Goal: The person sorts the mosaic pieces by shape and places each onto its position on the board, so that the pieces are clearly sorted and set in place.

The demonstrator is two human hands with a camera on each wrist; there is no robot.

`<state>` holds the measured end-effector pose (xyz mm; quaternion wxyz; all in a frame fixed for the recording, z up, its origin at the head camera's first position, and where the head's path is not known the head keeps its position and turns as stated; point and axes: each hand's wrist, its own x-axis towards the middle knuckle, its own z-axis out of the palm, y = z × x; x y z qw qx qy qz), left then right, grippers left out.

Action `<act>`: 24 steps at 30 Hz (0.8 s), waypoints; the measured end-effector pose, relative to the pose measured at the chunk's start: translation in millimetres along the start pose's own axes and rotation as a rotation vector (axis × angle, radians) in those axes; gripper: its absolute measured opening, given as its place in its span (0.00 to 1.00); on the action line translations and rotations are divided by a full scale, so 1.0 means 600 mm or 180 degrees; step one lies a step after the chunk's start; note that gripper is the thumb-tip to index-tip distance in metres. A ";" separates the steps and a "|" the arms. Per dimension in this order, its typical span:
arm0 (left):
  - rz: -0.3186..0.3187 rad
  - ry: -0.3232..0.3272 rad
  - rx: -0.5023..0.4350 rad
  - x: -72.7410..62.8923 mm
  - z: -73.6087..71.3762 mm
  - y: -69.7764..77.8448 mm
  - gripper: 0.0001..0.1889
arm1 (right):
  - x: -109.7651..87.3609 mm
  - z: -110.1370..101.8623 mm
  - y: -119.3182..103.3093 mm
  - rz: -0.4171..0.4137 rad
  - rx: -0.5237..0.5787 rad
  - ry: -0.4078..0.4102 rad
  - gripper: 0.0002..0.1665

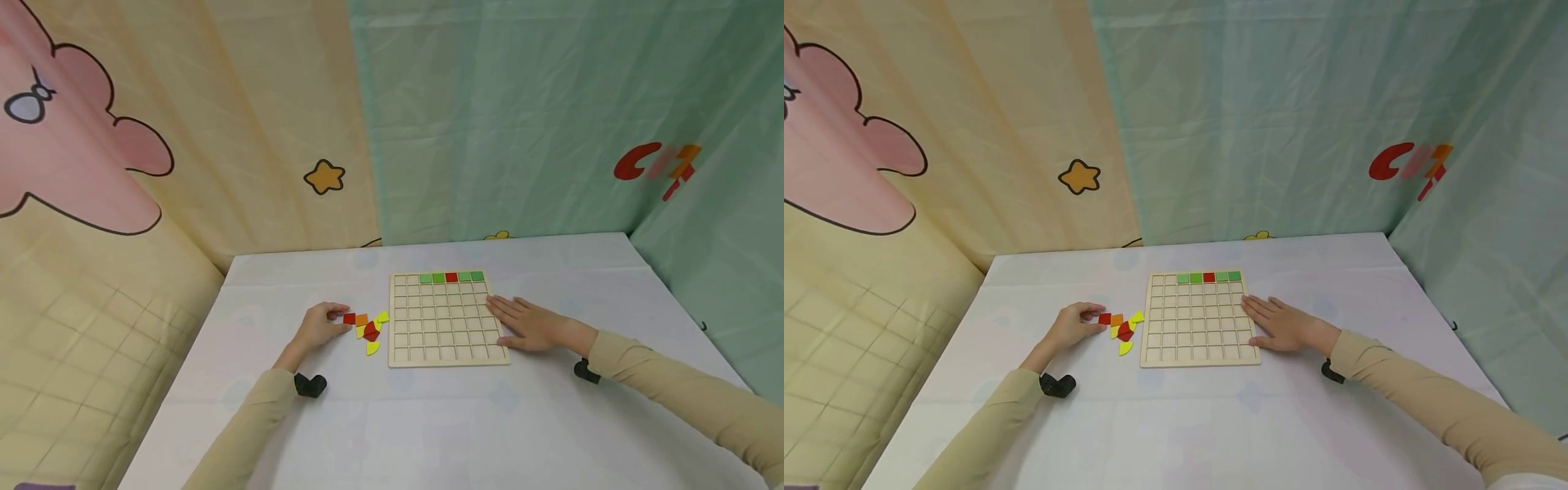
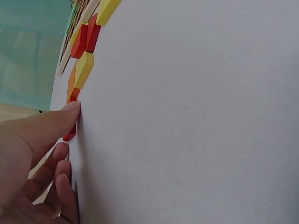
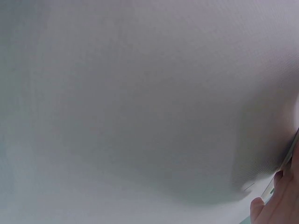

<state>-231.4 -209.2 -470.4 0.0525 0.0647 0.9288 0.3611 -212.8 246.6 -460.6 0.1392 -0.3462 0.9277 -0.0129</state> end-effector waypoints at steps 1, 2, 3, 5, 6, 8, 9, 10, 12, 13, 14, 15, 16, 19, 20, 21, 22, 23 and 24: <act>-0.0016 -0.0017 0.0027 0.001 0.000 0.002 0.19 | 0.000 0.000 0.001 -0.0002 -0.0004 -0.0001 0.49; -0.0039 -0.0036 0.0051 0.002 -0.001 0.003 0.19 | 0.001 0.000 0.001 -0.0002 -0.0012 -0.0002 0.49; -0.0057 -0.0055 0.0076 0.003 -0.001 0.004 0.19 | 0.002 0.000 0.002 -0.0007 -0.0010 -0.0001 0.49; -0.0092 -0.0081 0.0126 0.005 -0.002 0.005 0.19 | 0.002 0.000 0.002 -0.0011 -0.0010 -0.0004 0.49; -0.0112 -0.0091 0.0143 0.006 -0.002 0.006 0.19 | 0.002 0.000 0.002 -0.0009 -0.0009 -0.0010 0.49; -0.0145 -0.0099 0.0155 0.006 -0.002 0.006 0.18 | 0.001 -0.001 0.001 -0.0010 0.0001 -0.0015 0.49; -0.0161 -0.0095 0.0156 0.006 -0.002 0.006 0.18 | 0.001 -0.001 0.001 -0.0016 0.0013 -0.0011 0.49; -0.0166 -0.0090 0.0161 0.006 -0.002 0.006 0.18 | 0.001 -0.001 0.001 -0.0014 0.0019 -0.0016 0.49; -0.0171 -0.0083 0.0164 0.005 -0.002 0.006 0.18 | 0.000 -0.002 0.000 -0.0013 0.0025 -0.0022 0.49; -0.0169 -0.0080 0.0166 0.004 -0.002 0.006 0.18 | 0.000 -0.002 0.000 -0.0013 0.0027 -0.0027 0.49; -0.0160 -0.0078 0.0171 0.004 -0.001 0.007 0.18 | 0.000 -0.002 0.000 -0.0010 0.0020 -0.0030 0.49; -0.0154 -0.0075 0.0171 0.004 -0.001 0.007 0.17 | 0.000 -0.002 0.000 -0.0009 0.0012 -0.0029 0.49; -0.0145 -0.0072 0.0174 0.004 -0.001 0.008 0.17 | -0.001 -0.002 0.000 -0.0008 0.0008 -0.0025 0.49; -0.0143 -0.0057 0.0172 0.004 0.000 0.009 0.17 | -0.001 -0.003 -0.001 -0.0003 -0.0020 -0.0020 0.49; -0.0153 -0.0049 0.0175 0.005 0.001 0.010 0.17 | -0.001 -0.003 -0.001 -0.0011 -0.0027 -0.0003 0.49; -0.0162 -0.0040 0.0181 0.005 0.001 0.011 0.16 | -0.001 -0.003 -0.001 -0.0018 -0.0028 0.0011 0.49; -0.0173 -0.0036 0.0180 0.005 0.002 0.011 0.16 | 0.000 -0.003 -0.001 -0.0018 -0.0029 0.0015 0.49; -0.0181 -0.0032 0.0184 0.005 0.002 0.011 0.16 | 0.000 -0.003 -0.001 -0.0012 -0.0037 0.0009 0.49; -0.0182 -0.0026 0.0195 0.005 0.002 0.011 0.16 | 0.000 -0.003 -0.002 -0.0004 -0.0051 -0.0001 0.49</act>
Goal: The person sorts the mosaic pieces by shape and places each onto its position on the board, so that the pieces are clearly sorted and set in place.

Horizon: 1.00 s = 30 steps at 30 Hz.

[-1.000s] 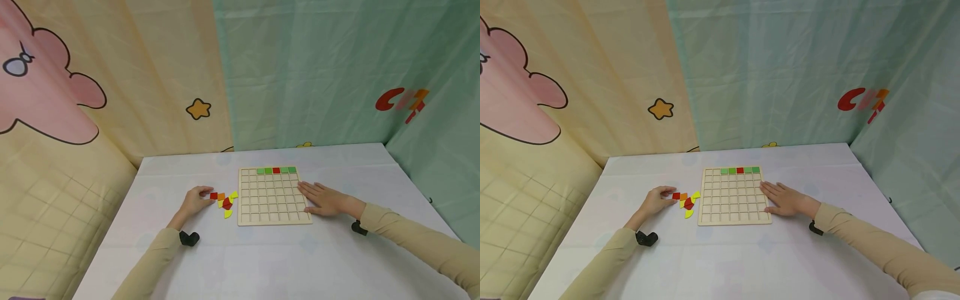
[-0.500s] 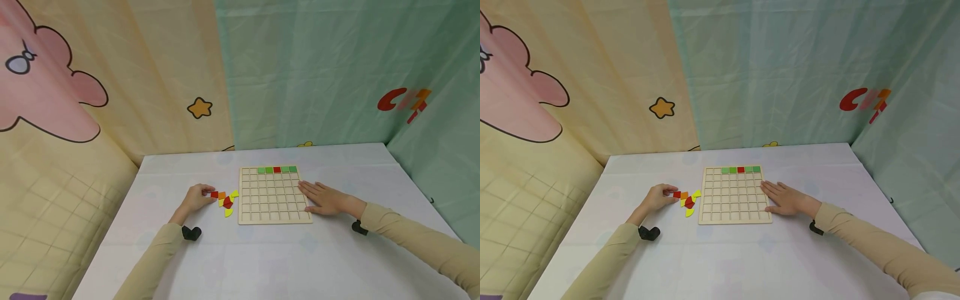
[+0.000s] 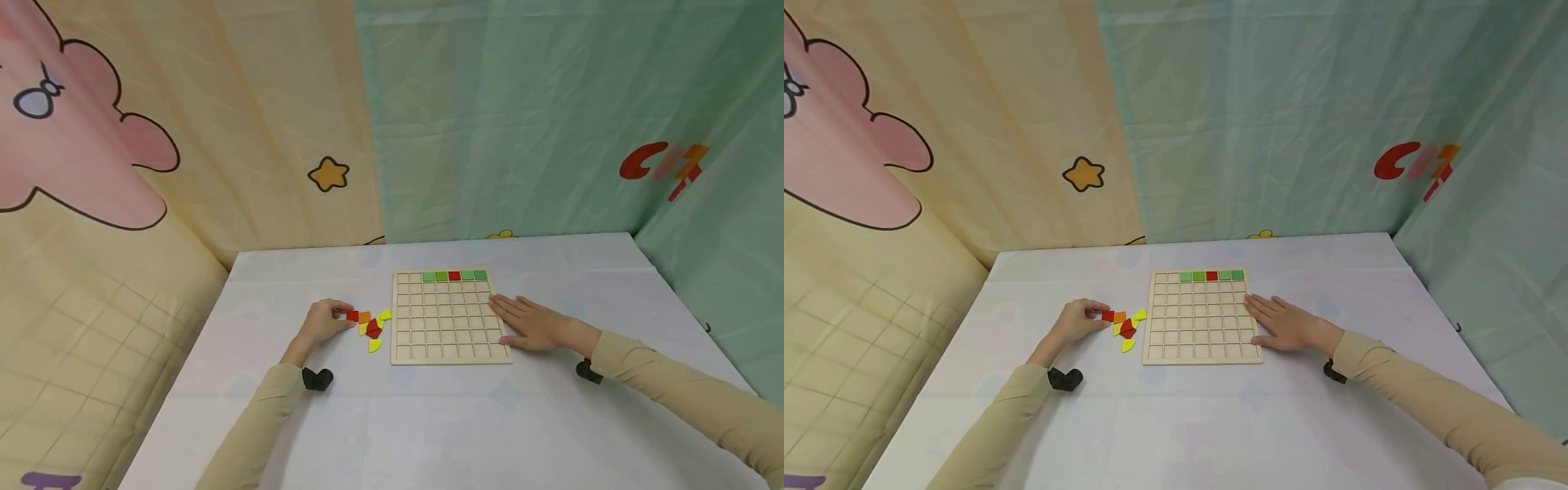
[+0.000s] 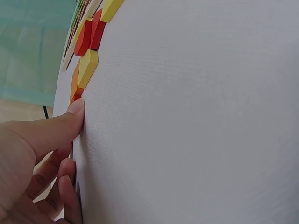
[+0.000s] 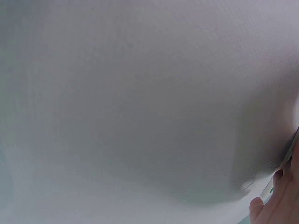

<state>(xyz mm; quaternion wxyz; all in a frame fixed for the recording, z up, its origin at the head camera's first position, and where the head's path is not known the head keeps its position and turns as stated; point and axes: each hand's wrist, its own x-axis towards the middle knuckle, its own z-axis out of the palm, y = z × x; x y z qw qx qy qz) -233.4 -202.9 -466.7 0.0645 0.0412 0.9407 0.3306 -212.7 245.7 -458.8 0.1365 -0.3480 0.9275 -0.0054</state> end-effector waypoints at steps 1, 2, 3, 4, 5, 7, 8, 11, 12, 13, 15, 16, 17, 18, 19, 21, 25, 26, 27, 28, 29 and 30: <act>0.0000 0.0004 0.0009 0.000 0.000 0.001 0.16 | 0.000 0.000 0.000 0.0002 0.0003 0.0004 0.49; 0.0002 0.0009 0.0014 -0.001 0.000 0.001 0.16 | -0.001 0.000 0.000 0.0003 0.0012 0.0009 0.49; 0.0006 0.0014 0.0015 -0.001 0.001 0.002 0.16 | -0.001 0.000 0.000 0.0013 0.0010 -0.0002 0.49; 0.0010 0.0021 0.0020 -0.001 0.001 0.001 0.16 | -0.001 -0.001 0.000 0.0019 0.0012 -0.0009 0.49; 0.0019 0.0036 0.0035 -0.002 0.001 0.001 0.15 | -0.002 -0.001 -0.001 0.0019 0.0016 -0.0009 0.49; 0.0021 0.0054 0.0051 -0.002 0.001 0.001 0.15 | -0.003 -0.001 -0.001 0.0009 0.0027 -0.0003 0.49; 0.0029 0.0065 0.0055 -0.002 0.001 0.001 0.15 | -0.003 0.000 -0.001 0.0005 0.0028 -0.0003 0.49; 0.0043 0.0090 0.0060 -0.003 0.001 0.001 0.15 | -0.003 0.000 -0.002 0.0009 0.0035 -0.0012 0.49; 0.0046 0.0095 0.0059 -0.003 0.001 0.000 0.15 | -0.002 0.000 -0.002 0.0011 0.0026 -0.0014 0.49; 0.0048 0.0102 0.0056 -0.003 0.001 0.000 0.15 | -0.002 0.001 -0.002 0.0011 0.0015 -0.0010 0.49; 0.0046 0.0121 0.0054 -0.004 0.002 -0.001 0.14 | 0.000 0.001 -0.001 0.0014 -0.0028 -0.0001 0.49; 0.0042 0.0131 0.0048 -0.004 0.002 -0.001 0.14 | 0.000 0.001 -0.001 0.0020 -0.0055 -0.0007 0.49; 0.0037 0.0139 0.0039 -0.005 0.002 -0.001 0.14 | 0.001 0.001 0.000 0.0023 -0.0074 -0.0006 0.49; 0.0035 0.0149 0.0042 -0.005 0.003 -0.001 0.14 | 0.001 0.001 0.000 0.0013 -0.0077 0.0012 0.49; 0.0029 0.0157 0.0033 -0.005 0.003 -0.001 0.14 | 0.001 0.001 0.000 0.0019 -0.0084 0.0007 0.49; 0.0038 0.0170 0.0033 -0.006 0.004 0.000 0.14 | 0.002 0.001 0.002 0.0027 -0.0089 -0.0007 0.49; 0.0061 0.0185 0.0028 -0.008 0.005 0.002 0.14 | 0.002 0.002 0.004 0.0028 -0.0038 -0.0020 0.49; 0.0072 0.0191 0.0026 -0.009 0.005 0.002 0.14 | 0.002 0.003 0.004 0.0025 -0.0037 -0.0018 0.49; 0.0075 0.0199 0.0017 -0.010 0.005 0.003 0.14 | 0.002 0.003 0.004 0.0031 -0.0038 -0.0030 0.49; 0.0080 0.0208 0.0016 -0.010 0.005 0.004 0.14 | 0.003 0.003 0.004 0.0031 -0.0039 -0.0026 0.49; 0.0086 0.0217 0.0024 -0.011 0.004 0.004 0.14 | 0.003 0.004 0.004 0.0033 -0.0042 -0.0026 0.49; 0.0086 0.0226 0.0037 -0.012 0.004 0.004 0.14 | 0.003 0.004 0.004 0.0030 -0.0047 -0.0029 0.49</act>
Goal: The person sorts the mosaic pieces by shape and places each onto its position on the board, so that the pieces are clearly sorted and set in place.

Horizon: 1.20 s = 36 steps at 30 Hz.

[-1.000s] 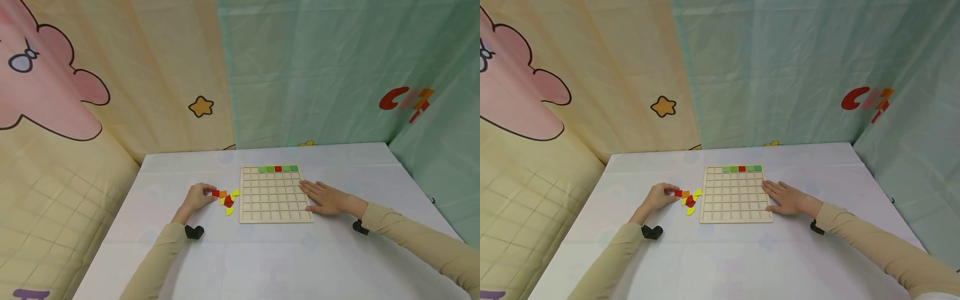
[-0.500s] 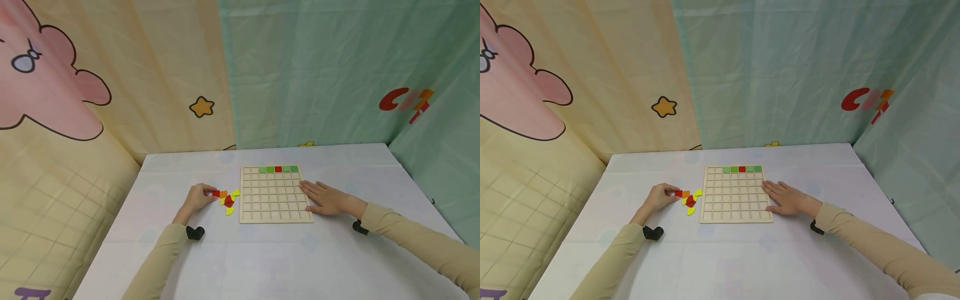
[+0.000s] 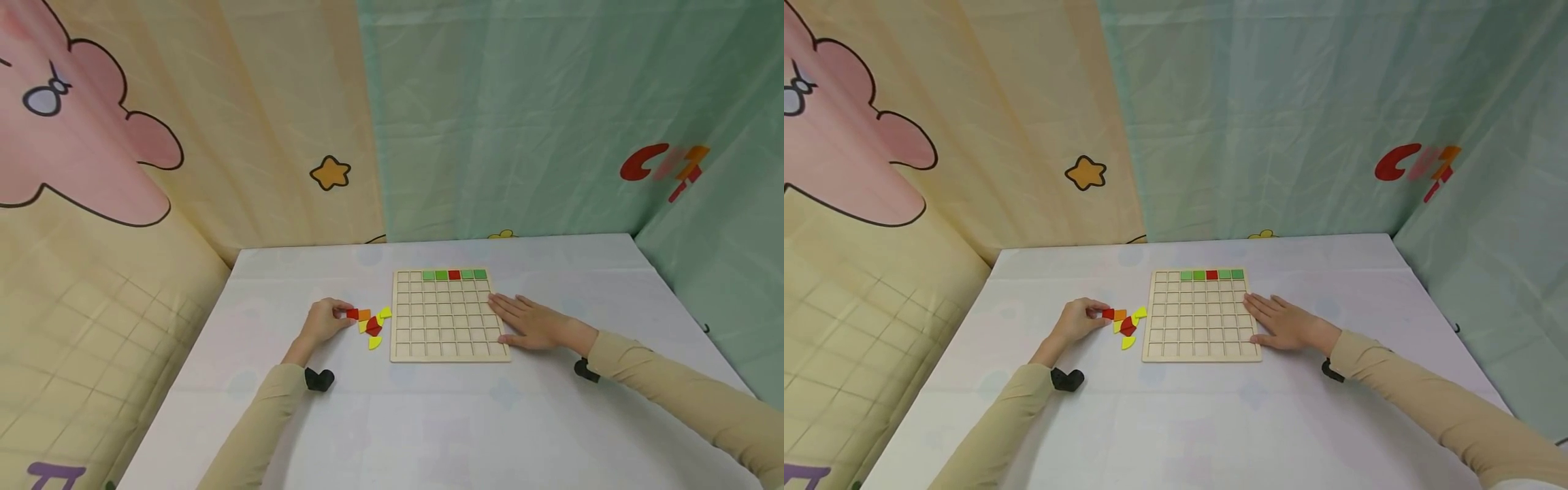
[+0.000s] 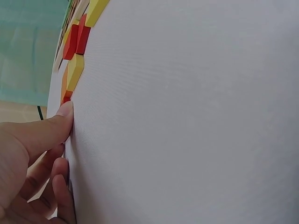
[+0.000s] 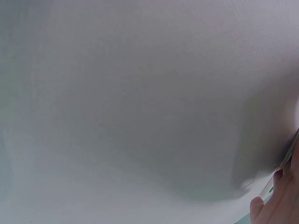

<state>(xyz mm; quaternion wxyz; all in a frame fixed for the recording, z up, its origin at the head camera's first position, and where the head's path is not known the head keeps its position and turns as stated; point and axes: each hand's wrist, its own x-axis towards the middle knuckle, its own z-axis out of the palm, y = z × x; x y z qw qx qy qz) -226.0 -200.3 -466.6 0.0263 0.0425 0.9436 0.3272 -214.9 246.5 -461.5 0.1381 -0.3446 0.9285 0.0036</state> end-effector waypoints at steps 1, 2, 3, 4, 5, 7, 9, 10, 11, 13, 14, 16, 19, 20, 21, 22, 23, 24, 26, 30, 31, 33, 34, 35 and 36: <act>-0.0005 0.0005 0.0003 0.000 0.000 0.000 0.14 | 0.000 0.000 0.000 -0.0010 0.0001 0.0011 0.49; -0.0006 0.0004 0.0013 0.000 0.000 0.000 0.14 | 0.000 0.000 0.000 -0.0020 0.0000 0.0016 0.49; -0.0014 -0.0003 0.0018 0.001 0.000 -0.001 0.14 | 0.000 0.000 -0.001 -0.0024 0.0007 0.0015 0.49; -0.0017 -0.0010 0.0034 0.001 0.000 -0.001 0.14 | 0.000 0.000 -0.001 -0.0025 0.0011 0.0010 0.49; -0.0016 -0.0019 0.0039 0.001 0.000 -0.002 0.14 | -0.001 0.000 -0.002 -0.0029 0.0017 0.0008 0.49; -0.0015 -0.0035 0.0040 0.002 0.001 -0.002 0.14 | -0.002 -0.001 -0.003 -0.0040 0.0035 0.0013 0.49; -0.0020 -0.0036 0.0045 0.002 0.001 0.000 0.14 | -0.003 -0.003 -0.005 -0.0024 0.0034 -0.0003 0.49; -0.0027 -0.0032 0.0046 0.002 0.000 0.001 0.14 | -0.004 -0.004 -0.006 -0.0021 0.0030 -0.0005 0.49; -0.0034 -0.0027 0.0047 0.001 0.000 0.001 0.14 | -0.004 -0.006 -0.008 -0.0021 0.0028 -0.0001 0.49; -0.0056 -0.0006 0.0042 0.000 -0.001 0.003 0.15 | -0.004 -0.007 -0.009 -0.0023 0.0019 0.0008 0.48; -0.0064 0.0005 0.0038 -0.001 -0.002 0.004 0.15 | -0.004 -0.007 -0.010 -0.0018 0.0013 0.0009 0.48; -0.0073 0.0039 0.0029 -0.002 -0.002 0.004 0.15 | -0.004 -0.007 -0.010 -0.0019 0.0005 0.0013 0.48; -0.0053 0.0124 0.0003 -0.001 -0.003 0.002 0.16 | -0.005 -0.006 -0.010 -0.0016 0.0010 0.0013 0.48; -0.0051 0.0156 -0.0011 -0.001 -0.003 0.002 0.16 | -0.005 -0.007 -0.010 -0.0018 0.0013 0.0016 0.48; -0.0041 0.0189 -0.0022 0.000 -0.004 0.003 0.16 | -0.005 -0.007 -0.010 -0.0020 0.0017 0.0018 0.48; -0.0022 0.0223 -0.0027 0.001 -0.005 0.003 0.16 | -0.005 -0.007 -0.011 -0.0020 0.0019 0.0020 0.48; 0.0004 0.0261 -0.0020 0.001 -0.006 0.005 0.16 | -0.005 -0.008 -0.011 -0.0017 0.0017 0.0020 0.48; 0.0018 0.0292 -0.0014 0.002 -0.008 0.007 0.16 | -0.006 -0.008 -0.010 -0.0015 0.0012 0.0023 0.48; 0.0037 0.0353 0.0031 0.004 -0.011 0.012 0.16 | -0.006 -0.008 -0.010 -0.0017 0.0010 0.0033 0.48; 0.0027 0.0399 0.0148 0.009 -0.017 0.025 0.17 | -0.006 -0.008 -0.009 -0.0015 0.0001 0.0041 0.48; 0.0010 0.0394 0.0166 0.011 -0.019 0.029 0.17 | -0.006 -0.008 -0.009 -0.0020 0.0005 0.0044 0.48; -0.0010 0.0381 0.0201 0.015 -0.021 0.036 0.17 | -0.005 -0.007 -0.007 -0.0020 -0.0004 0.0045 0.48; -0.0024 0.0380 0.0214 0.017 -0.022 0.039 0.18 | -0.005 -0.006 -0.007 -0.0022 -0.0012 0.0047 0.48; -0.0030 0.0382 0.0217 0.019 -0.023 0.043 0.18 | -0.005 -0.006 -0.006 -0.0020 -0.0016 0.0045 0.48; -0.0027 0.0385 0.0217 0.021 -0.024 0.047 0.18 | -0.004 -0.005 -0.005 -0.0015 -0.0020 0.0042 0.49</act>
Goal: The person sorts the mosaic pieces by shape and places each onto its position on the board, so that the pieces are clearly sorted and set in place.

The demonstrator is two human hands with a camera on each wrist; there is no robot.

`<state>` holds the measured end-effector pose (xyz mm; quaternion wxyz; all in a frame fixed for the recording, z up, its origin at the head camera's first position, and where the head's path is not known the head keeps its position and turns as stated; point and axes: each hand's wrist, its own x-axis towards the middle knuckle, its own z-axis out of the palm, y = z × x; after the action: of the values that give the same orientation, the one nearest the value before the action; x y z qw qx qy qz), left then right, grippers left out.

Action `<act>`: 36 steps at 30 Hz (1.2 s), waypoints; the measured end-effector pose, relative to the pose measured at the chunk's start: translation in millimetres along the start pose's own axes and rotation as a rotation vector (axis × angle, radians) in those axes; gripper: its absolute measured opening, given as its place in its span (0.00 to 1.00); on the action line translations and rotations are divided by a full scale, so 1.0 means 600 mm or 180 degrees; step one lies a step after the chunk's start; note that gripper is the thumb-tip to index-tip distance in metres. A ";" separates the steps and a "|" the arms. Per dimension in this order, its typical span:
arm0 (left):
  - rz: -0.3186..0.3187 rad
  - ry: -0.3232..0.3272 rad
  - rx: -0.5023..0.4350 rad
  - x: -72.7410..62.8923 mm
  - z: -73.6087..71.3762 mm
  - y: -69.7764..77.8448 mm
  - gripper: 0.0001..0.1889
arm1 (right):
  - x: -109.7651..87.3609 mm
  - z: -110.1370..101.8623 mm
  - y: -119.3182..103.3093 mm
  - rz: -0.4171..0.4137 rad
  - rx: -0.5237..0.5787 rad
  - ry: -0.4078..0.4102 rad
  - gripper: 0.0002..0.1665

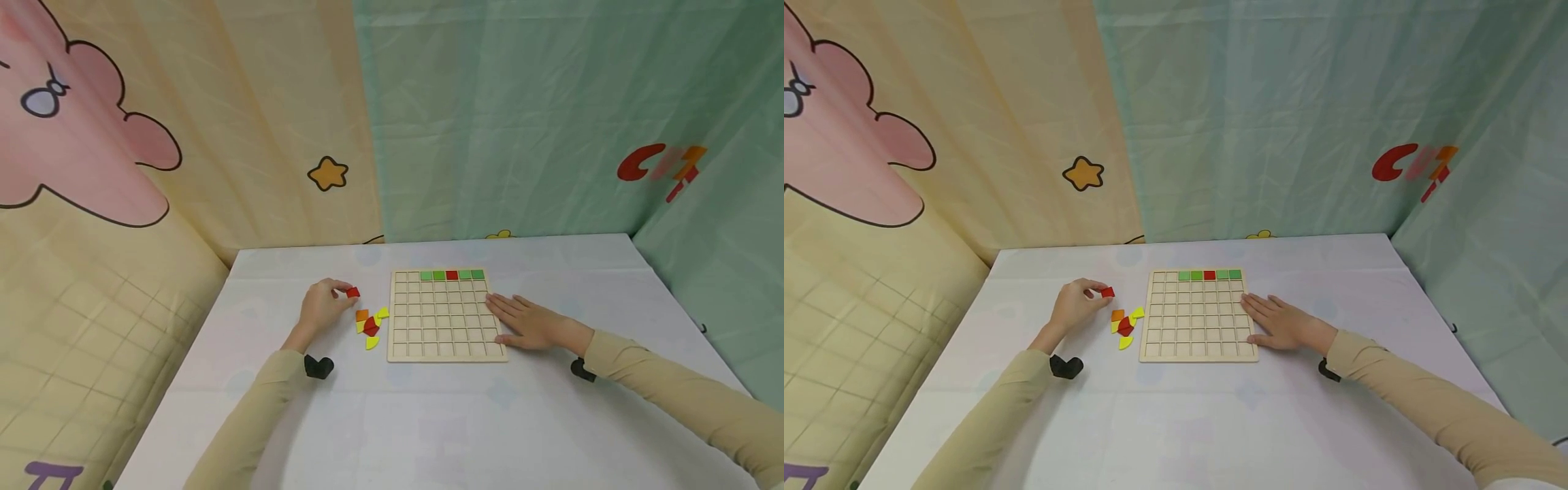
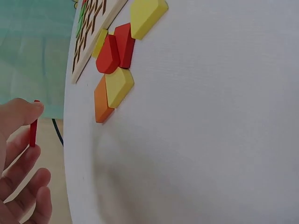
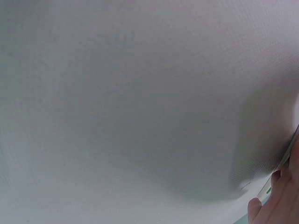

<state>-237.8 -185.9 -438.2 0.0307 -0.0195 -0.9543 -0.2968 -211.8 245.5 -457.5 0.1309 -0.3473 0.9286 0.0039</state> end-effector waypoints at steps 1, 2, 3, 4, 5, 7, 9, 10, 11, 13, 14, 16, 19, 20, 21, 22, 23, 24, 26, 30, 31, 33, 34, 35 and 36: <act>0.0016 0.0004 0.0004 0.002 -0.001 0.003 0.18 | 0.000 0.001 0.001 0.0003 0.0003 0.0000 0.49; 0.0034 0.0009 0.0010 0.005 -0.001 0.006 0.18 | 0.001 0.001 0.001 0.0004 -0.0005 0.0004 0.49; 0.0047 0.0011 0.0014 0.008 -0.001 0.009 0.18 | 0.001 0.002 0.001 0.0006 -0.0002 0.0004 0.49; 0.0065 0.0007 0.0016 0.010 0.000 0.012 0.18 | 0.001 0.002 0.001 0.0009 0.0004 -0.0001 0.49; 0.0079 -0.0001 0.0015 0.013 0.000 0.014 0.18 | 0.002 0.002 0.001 0.0016 0.0000 -0.0015 0.49; 0.0088 -0.0029 0.0027 0.019 0.002 0.019 0.18 | 0.002 0.004 0.002 0.0015 0.0006 -0.0033 0.49; 0.0095 -0.0057 0.0017 0.025 0.005 0.024 0.18 | 0.003 0.004 0.002 0.0010 0.0022 -0.0034 0.49; 0.0106 -0.0069 0.0008 0.028 0.007 0.027 0.18 | 0.003 0.004 0.001 0.0009 0.0026 -0.0027 0.49; 0.0116 -0.0083 -0.0001 0.031 0.008 0.030 0.18 | 0.002 0.004 0.001 0.0003 0.0020 -0.0020 0.49; 0.0150 -0.0109 -0.0021 0.037 0.011 0.036 0.18 | 0.002 0.003 0.000 -0.0010 0.0046 0.0023 0.49; 0.0166 -0.0124 -0.0030 0.040 0.013 0.039 0.18 | 0.001 0.002 0.000 -0.0014 0.0043 0.0032 0.48; 0.0198 -0.0158 -0.0033 0.045 0.016 0.046 0.18 | 0.001 0.000 -0.001 -0.0009 0.0051 0.0031 0.48; 0.0246 -0.0203 -0.0009 0.053 0.021 0.054 0.17 | 0.001 -0.002 -0.002 0.0000 0.0082 0.0016 0.48; 0.0263 -0.0214 0.0010 0.056 0.023 0.056 0.17 | 0.001 -0.002 -0.002 0.0009 0.0084 -0.0003 0.48; 0.0288 -0.0222 0.0026 0.058 0.024 0.059 0.17 | 0.001 -0.002 -0.002 0.0013 0.0087 0.0000 0.49; 0.0316 -0.0231 0.0044 0.061 0.026 0.062 0.17 | 0.001 -0.002 -0.002 0.0020 0.0085 -0.0004 0.49; 0.0338 -0.0242 0.0063 0.063 0.027 0.065 0.17 | 0.001 -0.002 -0.001 0.0023 0.0081 -0.0005 0.49; 0.0369 -0.0257 0.0086 0.066 0.027 0.067 0.18 | 0.001 -0.002 -0.001 0.0031 0.0073 -0.0012 0.49; 0.0421 -0.0287 0.0132 0.072 0.028 0.073 0.17 | 0.002 -0.001 0.000 0.0041 0.0047 -0.0035 0.49; 0.0520 -0.0348 0.0202 0.085 0.028 0.082 0.17 | 0.001 -0.003 0.000 0.0036 0.0062 -0.0067 0.49; 0.0542 -0.0355 0.0219 0.089 0.028 0.085 0.17 | 0.001 -0.003 0.000 0.0030 0.0065 -0.0066 0.48; 0.0585 -0.0373 0.0251 0.097 0.028 0.088 0.17 | 0.000 -0.004 -0.001 0.0017 0.0074 -0.0058 0.48; 0.0609 -0.0379 0.0273 0.100 0.029 0.090 0.17 | 0.000 -0.004 -0.001 0.0017 0.0073 -0.0058 0.48; 0.0633 -0.0393 0.0295 0.103 0.029 0.092 0.17 | -0.001 -0.004 -0.001 0.0015 0.0069 -0.0056 0.48; 0.0656 -0.0408 0.0313 0.106 0.030 0.094 0.17 | -0.001 -0.005 -0.001 0.0016 0.0061 -0.0057 0.48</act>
<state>-299.1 -128.1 -416.9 0.0010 -0.1348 -0.9606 -0.2431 -211.6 245.0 -454.7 0.1425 -0.3437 0.9282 -0.0016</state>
